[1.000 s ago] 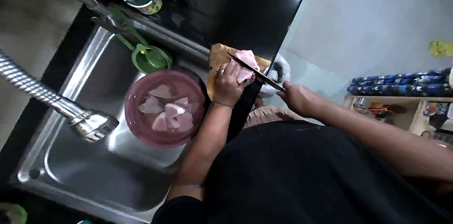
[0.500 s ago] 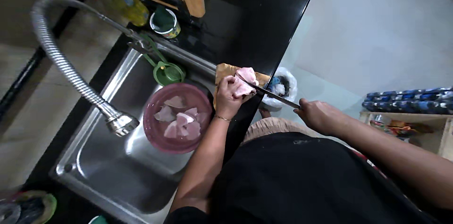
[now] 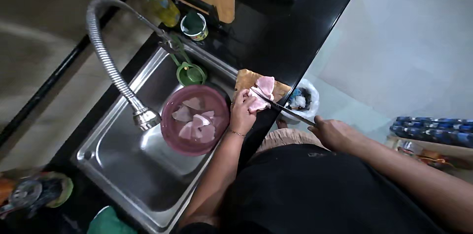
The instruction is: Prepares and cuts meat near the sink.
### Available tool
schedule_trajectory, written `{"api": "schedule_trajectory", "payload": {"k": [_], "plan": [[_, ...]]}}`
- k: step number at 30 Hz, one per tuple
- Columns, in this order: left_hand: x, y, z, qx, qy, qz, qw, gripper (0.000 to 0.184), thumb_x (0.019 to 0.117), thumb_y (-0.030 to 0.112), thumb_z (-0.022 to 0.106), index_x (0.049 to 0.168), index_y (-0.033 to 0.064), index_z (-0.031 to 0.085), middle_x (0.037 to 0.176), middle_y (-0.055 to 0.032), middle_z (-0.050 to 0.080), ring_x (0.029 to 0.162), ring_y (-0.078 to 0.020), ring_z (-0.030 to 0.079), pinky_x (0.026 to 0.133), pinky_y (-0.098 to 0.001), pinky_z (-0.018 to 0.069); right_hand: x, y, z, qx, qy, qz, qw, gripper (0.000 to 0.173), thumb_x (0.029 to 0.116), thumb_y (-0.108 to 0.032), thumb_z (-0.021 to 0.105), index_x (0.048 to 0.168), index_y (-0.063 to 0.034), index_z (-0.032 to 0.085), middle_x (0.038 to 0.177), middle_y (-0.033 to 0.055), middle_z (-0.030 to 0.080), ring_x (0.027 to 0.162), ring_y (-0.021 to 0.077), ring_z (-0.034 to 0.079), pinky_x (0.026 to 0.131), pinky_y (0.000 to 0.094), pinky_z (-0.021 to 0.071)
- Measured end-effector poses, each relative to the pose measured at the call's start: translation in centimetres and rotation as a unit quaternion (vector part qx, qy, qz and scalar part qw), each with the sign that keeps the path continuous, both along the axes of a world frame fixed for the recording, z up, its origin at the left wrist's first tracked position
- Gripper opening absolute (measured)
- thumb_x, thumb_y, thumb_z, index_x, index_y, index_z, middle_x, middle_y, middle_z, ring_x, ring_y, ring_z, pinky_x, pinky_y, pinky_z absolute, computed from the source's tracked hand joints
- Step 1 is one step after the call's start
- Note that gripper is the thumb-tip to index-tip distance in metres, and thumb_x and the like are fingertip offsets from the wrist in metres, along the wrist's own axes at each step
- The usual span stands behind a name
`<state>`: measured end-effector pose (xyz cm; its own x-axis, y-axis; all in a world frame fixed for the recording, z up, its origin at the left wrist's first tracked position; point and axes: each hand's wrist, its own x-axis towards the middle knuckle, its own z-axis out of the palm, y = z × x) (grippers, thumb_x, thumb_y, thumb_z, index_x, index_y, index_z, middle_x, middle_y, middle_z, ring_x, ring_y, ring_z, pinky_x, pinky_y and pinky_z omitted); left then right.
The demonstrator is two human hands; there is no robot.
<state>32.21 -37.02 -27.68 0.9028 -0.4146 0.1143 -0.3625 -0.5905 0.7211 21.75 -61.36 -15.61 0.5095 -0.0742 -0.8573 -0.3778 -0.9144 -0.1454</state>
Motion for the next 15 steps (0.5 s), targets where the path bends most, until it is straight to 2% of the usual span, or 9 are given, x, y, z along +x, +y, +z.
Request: {"api": "schedule_trajectory", "payload": {"k": [2, 6, 10, 15], "plan": [[-0.2, 0.0, -0.6, -0.017, -0.002, 0.008, 1.0, 0.028, 0.0788, -0.003, 0.077, 0.107, 0.0008, 0.077, 0.141, -0.0253, 0.054, 0.125, -0.0327, 0.06, 0.105, -0.0451, 0.0521, 0.1, 0.2, -0.3, -0.002, -0.002, -0.006, 1.0, 0.049, 0.1121, -0.041, 0.037, 0.131, 0.0022, 0.052, 0.112, 0.0283, 0.066, 0.111, 0.0463, 0.066, 0.091, 0.0605, 0.052], [-0.5, 0.0, -1.0, -0.016, -0.032, 0.006, 0.999, 0.026, 0.0794, -0.001, 0.077, 0.105, 0.0008, 0.077, 0.132, -0.0233, 0.06, 0.119, -0.0326, 0.063, 0.101, -0.0464, 0.0529, 1.7, 1.8, -0.2, 0.022, -0.013, -0.021, 0.999, 0.048, 0.1128, -0.038, 0.036, 0.131, 0.004, 0.051, 0.114, 0.0284, 0.065, 0.112, 0.045, 0.066, 0.093, 0.0593, 0.0515], [-0.6, 0.0, -1.4, -0.023, -0.057, 0.0, 0.998, 0.025, 0.0777, -0.002, 0.077, 0.102, -0.0019, 0.077, 0.129, -0.0245, 0.063, 0.116, -0.0348, 0.065, 0.099, -0.0474, 0.0544, 5.2, 4.4, -1.7, 0.056, -0.045, -0.02, 0.997, 0.049, 0.1132, -0.035, 0.035, 0.137, 0.005, 0.05, 0.122, 0.0285, 0.063, 0.119, 0.0434, 0.063, 0.1, 0.0584, 0.0489], [-0.8, -0.1, -1.7, -0.027, -0.058, 0.006, 0.998, 0.02, 0.079, 0.0, 0.078, 0.099, -0.0028, 0.076, 0.128, -0.0261, 0.062, 0.114, -0.0361, 0.065, 0.098, -0.0489, 0.0543, 8.5, 6.9, -4.8, 0.054, -0.117, -0.029, 0.991, 0.045, 0.1112, -0.038, 0.042, 0.131, 0.0011, 0.054, 0.116, 0.0251, 0.067, 0.112, 0.0426, 0.067, 0.092, 0.0606, 0.053]]}}
